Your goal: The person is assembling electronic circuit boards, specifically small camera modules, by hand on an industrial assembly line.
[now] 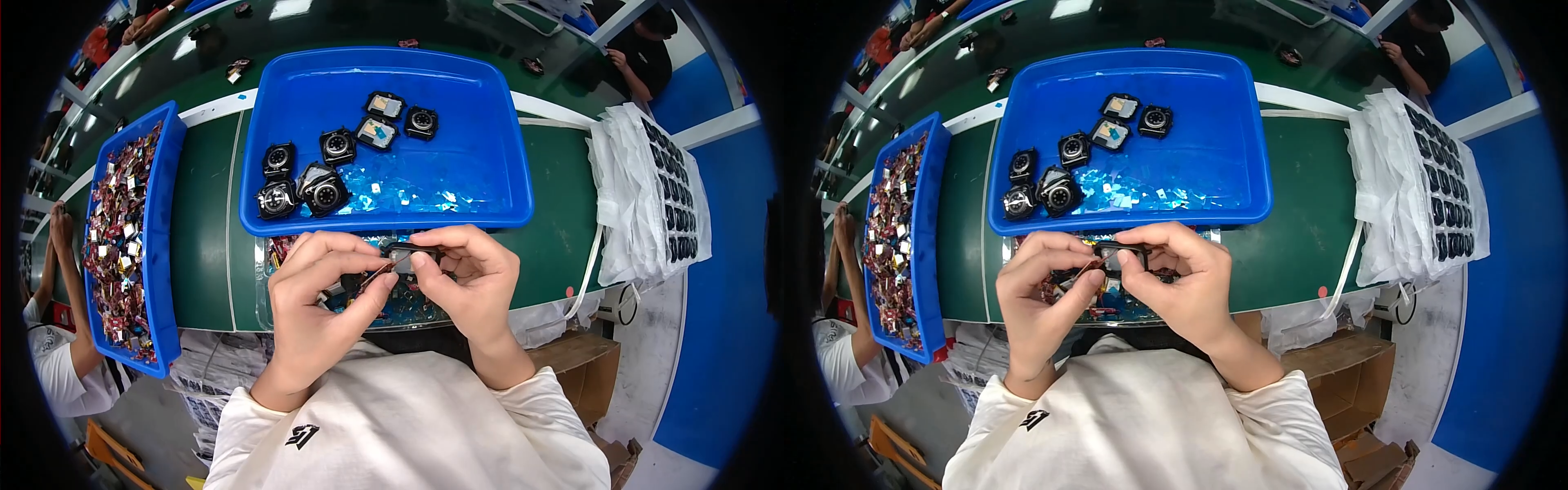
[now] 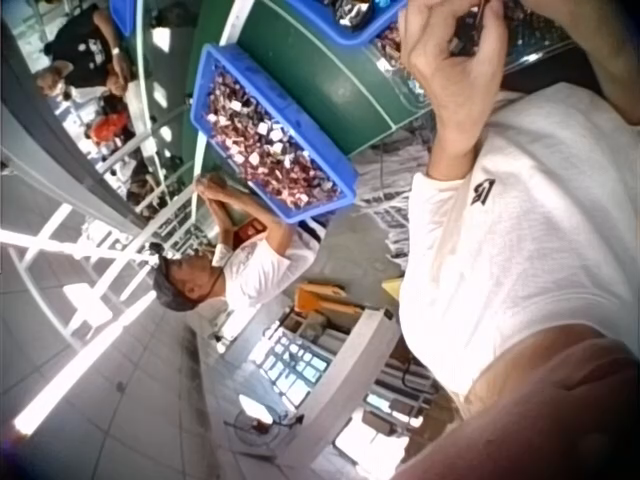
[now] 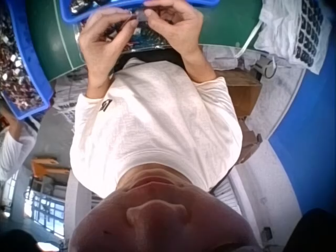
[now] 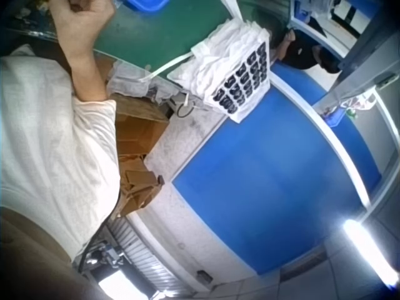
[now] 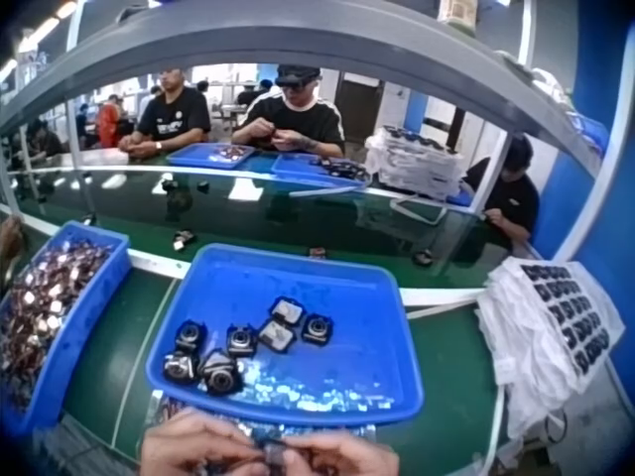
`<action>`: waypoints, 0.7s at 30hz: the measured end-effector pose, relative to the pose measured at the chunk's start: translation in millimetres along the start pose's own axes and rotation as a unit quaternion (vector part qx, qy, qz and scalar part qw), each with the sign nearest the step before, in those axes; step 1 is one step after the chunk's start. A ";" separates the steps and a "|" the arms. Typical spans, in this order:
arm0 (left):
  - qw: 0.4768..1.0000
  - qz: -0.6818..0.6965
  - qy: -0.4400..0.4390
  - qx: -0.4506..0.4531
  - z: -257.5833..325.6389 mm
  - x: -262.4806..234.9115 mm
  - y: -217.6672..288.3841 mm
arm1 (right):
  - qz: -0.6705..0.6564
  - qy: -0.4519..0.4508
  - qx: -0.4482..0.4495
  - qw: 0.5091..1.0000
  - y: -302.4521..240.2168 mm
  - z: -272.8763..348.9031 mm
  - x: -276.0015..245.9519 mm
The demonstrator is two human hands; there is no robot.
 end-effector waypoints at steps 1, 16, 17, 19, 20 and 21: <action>1.000 -0.010 -0.011 0.009 0.3 -0.1 0.9 | -0.036 0.008 0.022 0.999 4.4 0.0 -1.1; 0.937 0.281 -0.062 -0.198 18.9 21.3 -34.7 | 0.076 -0.023 -0.153 0.985 -20.0 5.7 9.6; 0.942 0.267 -0.045 -0.196 18.2 19.2 -35.3 | 0.074 -0.033 -0.153 0.985 -19.9 5.6 10.7; 0.944 0.261 -0.028 -0.202 15.2 17.4 -33.9 | 0.041 -0.045 -0.151 0.987 -19.9 4.9 11.9; 0.944 0.256 -0.013 -0.208 14.1 15.1 -34.6 | 0.009 -0.056 -0.149 0.987 -19.8 4.8 12.8; 0.944 0.255 -0.011 -0.207 13.4 14.4 -35.7 | 0.008 -0.057 -0.150 0.987 -19.3 6.2 13.1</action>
Point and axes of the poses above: each hand's wrist, its own z-axis away from the middle knuckle, its own x-axis out of the palm, y = z × x, the point moved 9 cm from there along -z, towards the middle knuckle, and after that the axes turned 4 degrees about -z, right-handed, at the moved point
